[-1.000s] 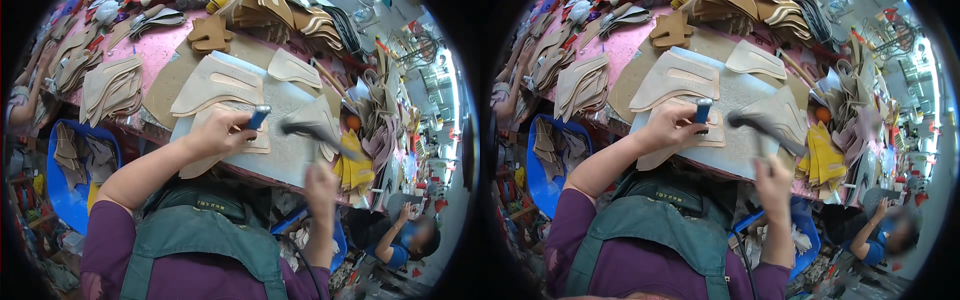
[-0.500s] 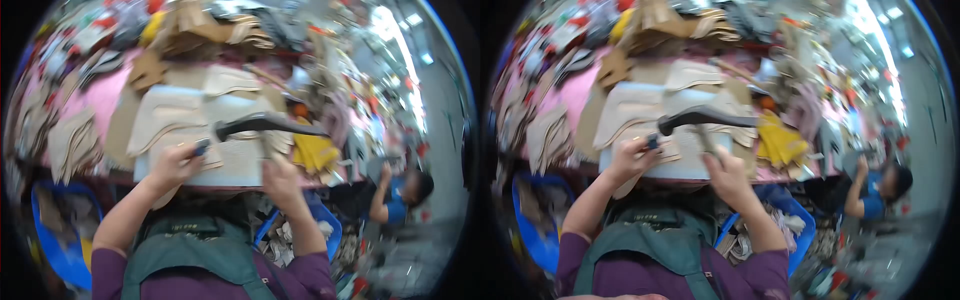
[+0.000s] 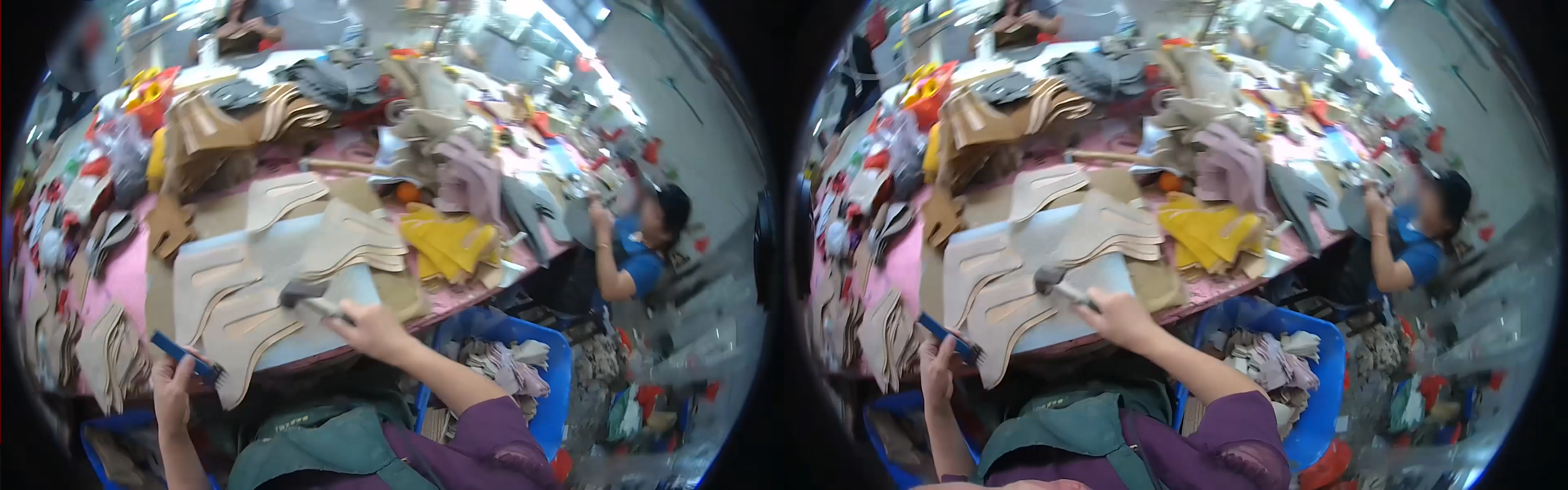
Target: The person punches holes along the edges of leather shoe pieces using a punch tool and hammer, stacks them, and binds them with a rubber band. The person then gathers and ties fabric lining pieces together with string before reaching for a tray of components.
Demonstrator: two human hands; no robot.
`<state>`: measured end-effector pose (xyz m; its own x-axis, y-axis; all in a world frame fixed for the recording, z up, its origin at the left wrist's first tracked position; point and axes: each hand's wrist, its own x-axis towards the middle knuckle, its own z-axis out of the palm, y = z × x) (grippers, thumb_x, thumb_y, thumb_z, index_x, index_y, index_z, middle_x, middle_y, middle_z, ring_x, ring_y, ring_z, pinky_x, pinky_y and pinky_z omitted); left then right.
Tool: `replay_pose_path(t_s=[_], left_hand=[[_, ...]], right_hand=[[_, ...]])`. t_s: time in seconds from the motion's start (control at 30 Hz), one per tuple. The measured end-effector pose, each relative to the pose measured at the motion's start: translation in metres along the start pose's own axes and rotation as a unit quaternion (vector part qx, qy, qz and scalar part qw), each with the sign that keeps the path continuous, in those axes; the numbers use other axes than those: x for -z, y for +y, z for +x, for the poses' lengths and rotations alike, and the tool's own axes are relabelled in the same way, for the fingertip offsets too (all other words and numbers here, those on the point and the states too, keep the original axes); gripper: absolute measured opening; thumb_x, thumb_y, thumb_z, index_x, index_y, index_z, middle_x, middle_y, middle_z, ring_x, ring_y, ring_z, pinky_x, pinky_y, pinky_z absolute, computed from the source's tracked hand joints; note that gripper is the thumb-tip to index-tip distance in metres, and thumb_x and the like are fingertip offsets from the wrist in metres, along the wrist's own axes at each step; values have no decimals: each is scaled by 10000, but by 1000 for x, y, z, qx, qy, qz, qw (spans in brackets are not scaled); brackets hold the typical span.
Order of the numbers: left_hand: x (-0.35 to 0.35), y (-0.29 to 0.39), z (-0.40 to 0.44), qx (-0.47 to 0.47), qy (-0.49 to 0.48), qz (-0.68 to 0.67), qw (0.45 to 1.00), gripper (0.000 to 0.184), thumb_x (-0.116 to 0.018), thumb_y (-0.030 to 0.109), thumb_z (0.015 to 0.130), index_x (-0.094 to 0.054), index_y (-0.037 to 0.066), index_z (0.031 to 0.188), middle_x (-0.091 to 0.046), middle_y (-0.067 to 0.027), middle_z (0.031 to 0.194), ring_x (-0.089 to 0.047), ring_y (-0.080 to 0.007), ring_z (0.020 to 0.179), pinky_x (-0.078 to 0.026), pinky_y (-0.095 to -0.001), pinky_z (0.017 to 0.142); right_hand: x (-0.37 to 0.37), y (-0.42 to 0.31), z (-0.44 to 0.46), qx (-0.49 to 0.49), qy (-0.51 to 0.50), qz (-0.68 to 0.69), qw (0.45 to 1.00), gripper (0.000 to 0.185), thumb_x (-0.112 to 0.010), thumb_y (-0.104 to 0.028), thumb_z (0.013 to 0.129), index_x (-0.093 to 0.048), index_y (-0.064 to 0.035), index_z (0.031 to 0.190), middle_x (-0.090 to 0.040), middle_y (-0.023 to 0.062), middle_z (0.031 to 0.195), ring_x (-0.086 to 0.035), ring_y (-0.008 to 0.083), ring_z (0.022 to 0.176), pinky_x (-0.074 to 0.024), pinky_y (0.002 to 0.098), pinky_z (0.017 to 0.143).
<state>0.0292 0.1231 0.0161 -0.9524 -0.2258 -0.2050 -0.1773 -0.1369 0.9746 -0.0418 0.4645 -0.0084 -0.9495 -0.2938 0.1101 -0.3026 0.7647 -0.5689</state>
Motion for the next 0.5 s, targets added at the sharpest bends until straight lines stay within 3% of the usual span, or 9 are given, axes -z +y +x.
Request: replay_pose_path(t_s=[0.03,0.07,0.1,0.13,0.17,0.3,0.4,0.5], left_hand=[[14,0,-18,91,-32,42,994,191,-592,144,922,-628,1,1043,-668,-84,937,-633,-163,896,-495,-233,772],[17,-5,-30,87,-32,56,994,194,-600,153,915,-645,-4,1019,-673,-80,940,-626,-155,889,-487,-225,762],[15,-15,-35,84,-28,69,994,200,-608,162,907,-661,-10,996,-678,-75,943,-618,-147,882,-480,-217,751],[19,-26,-40,89,-3,76,993,205,-608,170,913,-678,-7,990,-679,-61,967,-601,-137,855,-478,-224,745],[16,-25,-45,97,13,58,993,210,-611,179,916,-678,-5,993,-678,-54,972,-597,-132,852,-480,-225,744],[0,-27,-56,107,57,-14,993,154,-615,157,914,-678,19,944,-646,-78,1045,-581,-138,846,-495,-251,730],[-13,-32,-59,76,65,-41,994,147,-619,143,916,-683,12,942,-664,-70,979,-592,-137,800,-504,-239,713],[-21,-27,-59,114,8,-2,993,114,-641,101,892,-678,4,940,-653,-36,866,-581,-118,754,-476,-204,691]], right_hand=[[-1,4,5,14,47,-15,999,271,-625,-341,893,-598,-71,884,-628,146,680,-575,356,551,-433,432,510],[2,12,18,75,97,10,992,225,-668,-297,845,-628,-84,904,-631,133,688,-566,317,530,-427,419,501],[26,-12,26,-23,74,-141,987,199,-703,-232,800,-639,-87,920,-636,124,704,-563,295,528,-427,401,506],[20,10,43,77,158,-48,983,199,-709,-215,782,-628,-82,906,-636,115,694,-559,290,527,-429,397,518],[23,19,56,24,150,-155,976,214,-714,-228,795,-610,-74,900,-635,112,681,-569,306,546,-442,405,544],[33,44,110,28,168,-207,963,331,-677,-381,840,-570,-68,852,-623,130,656,-590,354,581,-457,432,570],[28,61,143,0,118,-290,950,384,-629,-435,860,-545,-61,830,-643,116,684,-607,352,583,-482,432,575],[15,63,169,1,111,-316,942,380,-626,-426,861,-544,-57,823,-652,124,711,-621,357,617,-487,432,587]])
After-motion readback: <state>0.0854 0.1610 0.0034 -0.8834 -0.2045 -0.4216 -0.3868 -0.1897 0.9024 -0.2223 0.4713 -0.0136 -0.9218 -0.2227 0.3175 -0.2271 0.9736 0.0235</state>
